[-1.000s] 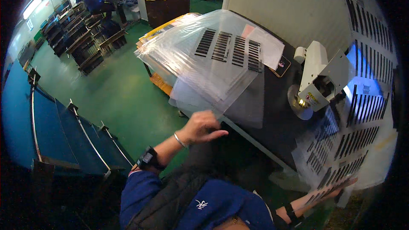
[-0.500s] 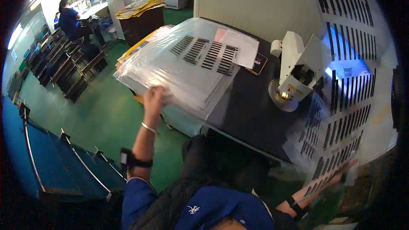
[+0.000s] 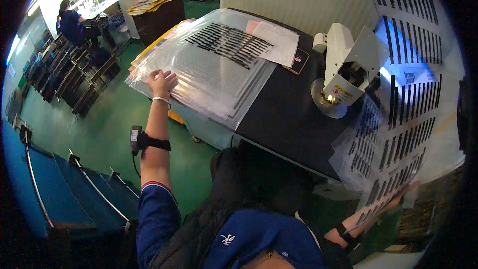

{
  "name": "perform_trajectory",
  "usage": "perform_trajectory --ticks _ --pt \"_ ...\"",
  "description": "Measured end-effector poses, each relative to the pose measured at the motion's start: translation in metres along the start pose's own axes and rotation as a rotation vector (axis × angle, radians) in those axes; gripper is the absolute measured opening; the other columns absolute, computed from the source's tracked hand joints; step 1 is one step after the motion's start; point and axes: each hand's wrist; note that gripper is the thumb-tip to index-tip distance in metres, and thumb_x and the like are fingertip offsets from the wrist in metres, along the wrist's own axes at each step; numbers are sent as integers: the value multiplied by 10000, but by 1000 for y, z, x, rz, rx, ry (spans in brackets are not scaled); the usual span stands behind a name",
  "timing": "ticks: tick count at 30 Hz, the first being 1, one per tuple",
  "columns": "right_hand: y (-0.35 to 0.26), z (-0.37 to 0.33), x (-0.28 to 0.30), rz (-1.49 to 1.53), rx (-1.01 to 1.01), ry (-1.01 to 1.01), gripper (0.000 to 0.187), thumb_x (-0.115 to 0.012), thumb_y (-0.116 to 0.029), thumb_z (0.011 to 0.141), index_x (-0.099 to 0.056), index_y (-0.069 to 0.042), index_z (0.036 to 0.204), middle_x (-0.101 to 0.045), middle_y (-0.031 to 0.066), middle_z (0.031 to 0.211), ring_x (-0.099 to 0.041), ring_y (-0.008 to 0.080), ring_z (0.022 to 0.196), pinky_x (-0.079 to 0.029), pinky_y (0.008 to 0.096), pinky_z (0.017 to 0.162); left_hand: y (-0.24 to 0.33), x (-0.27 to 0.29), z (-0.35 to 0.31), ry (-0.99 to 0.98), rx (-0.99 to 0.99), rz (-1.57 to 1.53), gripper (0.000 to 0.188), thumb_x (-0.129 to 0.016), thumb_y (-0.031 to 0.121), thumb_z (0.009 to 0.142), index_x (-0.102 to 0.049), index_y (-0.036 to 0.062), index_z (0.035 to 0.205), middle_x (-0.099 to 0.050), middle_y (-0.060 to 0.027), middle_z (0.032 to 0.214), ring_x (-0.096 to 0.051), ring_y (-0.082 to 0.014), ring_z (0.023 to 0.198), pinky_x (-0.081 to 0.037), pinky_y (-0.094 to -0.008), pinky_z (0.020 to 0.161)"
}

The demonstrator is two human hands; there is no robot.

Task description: Inspecting and sorting sheets of small electronic or mechanical components on a work table.

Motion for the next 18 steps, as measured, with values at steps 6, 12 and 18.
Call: perform_trajectory --ticks 6,12,18 --pt "-13 -4 -19 34 -1 -14 553 -408 -286 934 -233 -91 1420 -231 113 1462 -244 231 1334 -275 394 1058 -19 2 28 4 -99 67 344 -536 8 841 -357 -21 1134 -595 -216 815 -627 -296 603 -540 -354 487" --pt "-29 4 -33 124 57 -2 548 -399 -299 936 -243 -87 1417 -234 115 1462 -240 233 1337 -272 393 1060 -39 84 79 225 -371 971 756 -572 558 764 -536 -98 1137 -488 -264 1213 -448 -362 1162 -239 -417 1058" --pt "-52 -1 -43 205 20 39 544 -390 -312 939 -253 -83 1413 -237 117 1461 -236 236 1339 -268 391 1062 51 -18 -116 -538 -242 380 851 -692 485 734 -316 39 1355 -384 -219 1336 -368 -305 1249 -311 -429 1028"
Point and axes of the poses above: each hand's wrist, its own z-axis towards the middle knuckle, its own x-axis out of the back of the hand, y = z × x
